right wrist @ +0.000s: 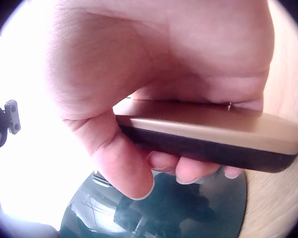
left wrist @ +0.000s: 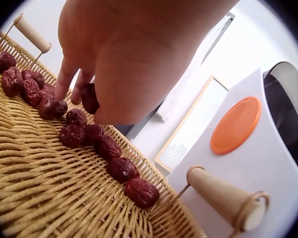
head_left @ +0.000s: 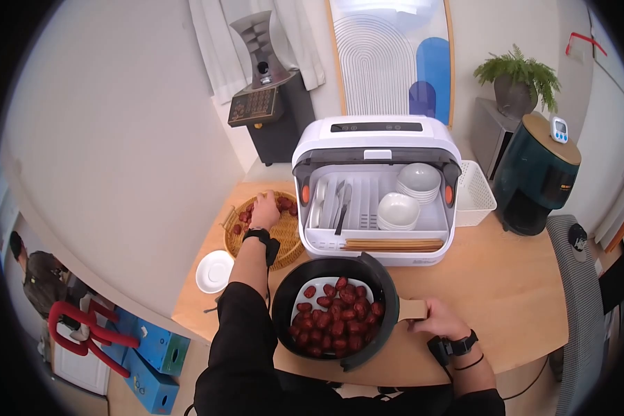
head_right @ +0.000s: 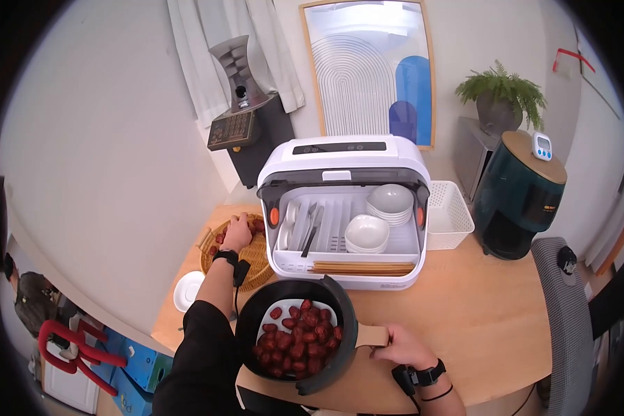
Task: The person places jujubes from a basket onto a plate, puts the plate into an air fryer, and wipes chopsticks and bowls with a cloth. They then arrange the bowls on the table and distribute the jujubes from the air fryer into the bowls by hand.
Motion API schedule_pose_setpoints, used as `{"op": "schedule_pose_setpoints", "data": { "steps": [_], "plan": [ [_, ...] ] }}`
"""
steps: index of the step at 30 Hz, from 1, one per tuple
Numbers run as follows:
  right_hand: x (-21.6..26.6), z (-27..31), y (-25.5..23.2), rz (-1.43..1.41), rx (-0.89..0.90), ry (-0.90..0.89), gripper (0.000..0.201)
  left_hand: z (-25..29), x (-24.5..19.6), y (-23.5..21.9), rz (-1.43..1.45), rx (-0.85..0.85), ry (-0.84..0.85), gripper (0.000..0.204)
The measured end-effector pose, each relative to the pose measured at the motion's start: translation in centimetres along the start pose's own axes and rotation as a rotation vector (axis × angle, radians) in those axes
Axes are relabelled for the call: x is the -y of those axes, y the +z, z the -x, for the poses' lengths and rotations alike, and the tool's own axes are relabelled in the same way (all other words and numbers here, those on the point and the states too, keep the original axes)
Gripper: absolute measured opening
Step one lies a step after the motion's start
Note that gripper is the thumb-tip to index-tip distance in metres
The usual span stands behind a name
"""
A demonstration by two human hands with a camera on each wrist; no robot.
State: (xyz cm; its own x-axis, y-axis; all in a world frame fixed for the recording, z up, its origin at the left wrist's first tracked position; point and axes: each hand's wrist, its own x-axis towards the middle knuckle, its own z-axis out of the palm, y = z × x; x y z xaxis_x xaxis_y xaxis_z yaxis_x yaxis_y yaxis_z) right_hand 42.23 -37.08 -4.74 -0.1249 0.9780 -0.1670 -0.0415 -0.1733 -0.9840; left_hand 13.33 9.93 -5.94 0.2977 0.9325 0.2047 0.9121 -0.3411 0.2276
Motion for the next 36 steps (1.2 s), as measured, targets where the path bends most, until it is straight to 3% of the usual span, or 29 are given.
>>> {"op": "schedule_pose_setpoints", "data": {
  "steps": [1,3,4,8,15,24,30,36],
  "plan": [
    [0.1,0.0,0.0,0.004,-0.009,-0.003,0.028,-0.2,-0.6,-0.1,0.006,-0.003,0.008,0.056],
    [0.2,0.1,0.1,-0.007,-0.007,0.032,0.028,0.0,-1.8,-0.4,0.014,0.095,-0.206,0.066],
    [-0.4,-0.1,-0.2,-0.008,0.018,0.018,0.028,-0.1,-1.9,-0.4,-0.015,0.147,-0.241,0.081],
    [-0.1,-0.2,0.0,0.024,-0.029,-0.004,0.023,0.3,-2.6,0.2,-0.089,0.133,-0.229,0.088],
    [0.0,-0.1,0.1,0.015,-0.033,0.032,0.024,-1.6,-0.8,0.1,-0.095,0.185,-0.09,0.079],
    [0.6,-0.1,0.3,-0.025,-0.037,0.03,0.025,-0.3,-0.9,0.1,-0.204,0.28,-0.087,0.058],
    [0.2,-0.1,0.1,-0.027,-0.028,0.023,0.026,2.7,0.2,-2.0,-0.119,0.473,0.031,0.058],
    [-0.9,-0.3,-0.2,-0.045,-0.016,-0.016,0.026,6.1,1.9,-3.2,-0.083,0.485,-0.034,0.059]
  ]
}}
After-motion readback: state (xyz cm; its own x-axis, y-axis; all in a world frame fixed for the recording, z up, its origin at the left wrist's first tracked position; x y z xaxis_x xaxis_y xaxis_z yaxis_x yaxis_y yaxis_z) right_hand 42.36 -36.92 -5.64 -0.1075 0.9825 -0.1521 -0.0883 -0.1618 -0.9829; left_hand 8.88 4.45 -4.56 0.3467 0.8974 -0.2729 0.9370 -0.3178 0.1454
